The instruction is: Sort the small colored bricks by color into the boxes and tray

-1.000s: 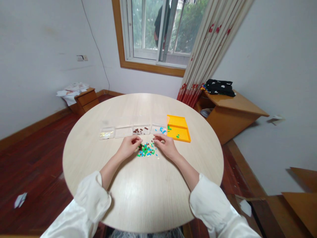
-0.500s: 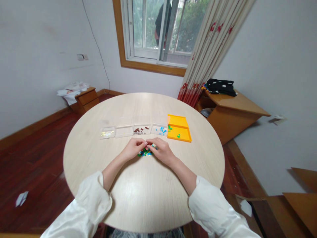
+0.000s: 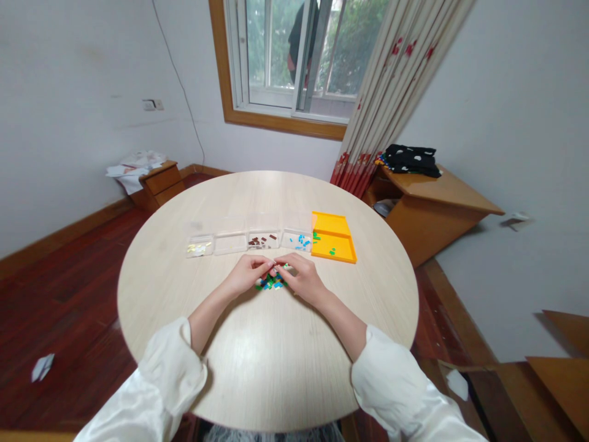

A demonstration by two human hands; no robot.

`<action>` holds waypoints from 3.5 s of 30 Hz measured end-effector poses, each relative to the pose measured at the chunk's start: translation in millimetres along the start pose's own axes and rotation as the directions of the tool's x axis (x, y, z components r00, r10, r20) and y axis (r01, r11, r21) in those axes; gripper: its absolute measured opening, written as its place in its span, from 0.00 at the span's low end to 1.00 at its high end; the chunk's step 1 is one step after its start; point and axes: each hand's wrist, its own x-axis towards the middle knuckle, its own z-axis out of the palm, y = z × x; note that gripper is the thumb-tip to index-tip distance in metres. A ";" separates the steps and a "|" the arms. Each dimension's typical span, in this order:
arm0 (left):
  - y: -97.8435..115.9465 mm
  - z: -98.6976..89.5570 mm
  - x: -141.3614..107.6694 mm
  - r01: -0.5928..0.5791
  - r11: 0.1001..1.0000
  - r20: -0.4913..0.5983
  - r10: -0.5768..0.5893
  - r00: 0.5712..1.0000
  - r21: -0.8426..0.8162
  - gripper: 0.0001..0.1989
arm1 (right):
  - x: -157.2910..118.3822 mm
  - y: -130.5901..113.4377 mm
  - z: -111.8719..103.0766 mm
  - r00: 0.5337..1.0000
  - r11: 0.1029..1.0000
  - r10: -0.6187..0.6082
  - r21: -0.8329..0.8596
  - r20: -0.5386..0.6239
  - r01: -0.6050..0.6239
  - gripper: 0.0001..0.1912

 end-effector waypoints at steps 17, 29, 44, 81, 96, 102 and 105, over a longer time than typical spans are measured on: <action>-5.9 -0.1 1.7 -0.030 0.994 -0.087 0.021 0.996 -0.102 0.12 | 0.5 -0.3 0.4 1.000 1.000 0.018 -0.023 0.013 -0.018 0.05; -16.1 -24.3 22.9 -0.024 0.884 -0.533 0.303 0.790 0.468 0.08 | 1.6 21.9 -6.9 0.978 0.961 0.208 -0.191 0.015 -0.202 0.08; -44.4 -35.6 46.3 -0.022 0.689 -0.429 0.475 0.768 0.724 0.07 | -5.6 41.5 2.7 0.968 0.955 0.178 -0.268 0.179 -0.126 0.15; -17.0 7.8 21.2 -0.450 0.713 -0.048 0.559 0.828 0.538 0.05 | 7.9 28.8 7.7 0.807 0.629 0.589 0.603 0.044 -0.492 0.13; -19.1 9.0 21.8 -0.426 0.750 -0.103 0.544 0.833 0.506 0.05 | 9.4 19.3 5.1 0.812 0.597 0.581 0.647 0.057 -0.473 0.15; -19.6 8.8 22.1 -0.441 0.737 -0.100 0.561 0.822 0.513 0.05 | 9.4 17.8 5.0 0.802 0.570 0.594 0.667 0.069 -0.479 0.16; -19.4 8.5 22.2 -0.444 0.729 -0.097 0.567 0.818 0.521 0.06 | 9.6 17.5 5.0 0.799 0.566 0.597 0.668 0.073 -0.484 0.16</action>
